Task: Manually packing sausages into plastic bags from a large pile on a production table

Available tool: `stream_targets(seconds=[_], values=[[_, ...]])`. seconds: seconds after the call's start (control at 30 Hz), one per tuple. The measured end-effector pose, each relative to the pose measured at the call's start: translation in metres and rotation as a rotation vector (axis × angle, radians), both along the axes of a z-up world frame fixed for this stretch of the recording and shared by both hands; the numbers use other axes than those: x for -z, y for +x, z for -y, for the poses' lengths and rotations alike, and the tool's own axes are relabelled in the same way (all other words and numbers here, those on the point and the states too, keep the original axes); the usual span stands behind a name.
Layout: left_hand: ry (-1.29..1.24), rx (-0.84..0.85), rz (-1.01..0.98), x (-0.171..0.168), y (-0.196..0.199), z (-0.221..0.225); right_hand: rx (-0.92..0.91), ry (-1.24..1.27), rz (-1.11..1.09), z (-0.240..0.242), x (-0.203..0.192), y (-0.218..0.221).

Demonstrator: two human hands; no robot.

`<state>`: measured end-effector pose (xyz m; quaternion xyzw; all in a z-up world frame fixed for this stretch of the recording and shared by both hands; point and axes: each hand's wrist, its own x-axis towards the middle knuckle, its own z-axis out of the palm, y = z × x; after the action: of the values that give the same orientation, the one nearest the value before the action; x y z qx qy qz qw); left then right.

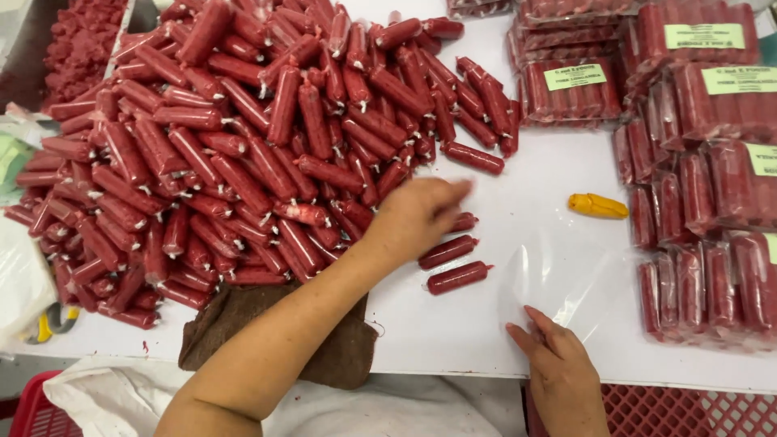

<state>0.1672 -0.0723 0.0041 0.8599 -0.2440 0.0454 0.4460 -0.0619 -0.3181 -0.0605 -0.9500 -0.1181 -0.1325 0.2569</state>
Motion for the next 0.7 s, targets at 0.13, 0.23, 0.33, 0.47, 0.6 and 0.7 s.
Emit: stream_targets(seconds=[0.13, 0.23, 0.33, 0.47, 0.6, 0.7], values=[[0.585, 0.387, 0.325, 0.004, -0.007, -0.008, 0.112, 0.014, 0.028, -0.013, -0.02, 0.002], [0.52, 0.318, 0.188, 0.013, -0.009, -0.014, 0.143, 0.02, 0.026, -0.021, -0.03, 0.0], [0.341, 0.214, 0.142, -0.004, -0.033, -0.008, 0.129, 0.045, 0.026, -0.015, -0.022, 0.002], [0.658, 0.334, 0.48, -0.002, -0.091, -0.002, 0.044, 0.032, 0.037, -0.002, -0.01, 0.001], [0.437, 0.167, 0.672, 0.02, -0.088, -0.005, 0.058, -0.003, -0.063, -0.001, -0.019, 0.001], [-0.068, 0.151, 0.136, 0.008, -0.099, 0.001, 0.141, 0.041, -0.097, 0.006, -0.024, 0.003]])
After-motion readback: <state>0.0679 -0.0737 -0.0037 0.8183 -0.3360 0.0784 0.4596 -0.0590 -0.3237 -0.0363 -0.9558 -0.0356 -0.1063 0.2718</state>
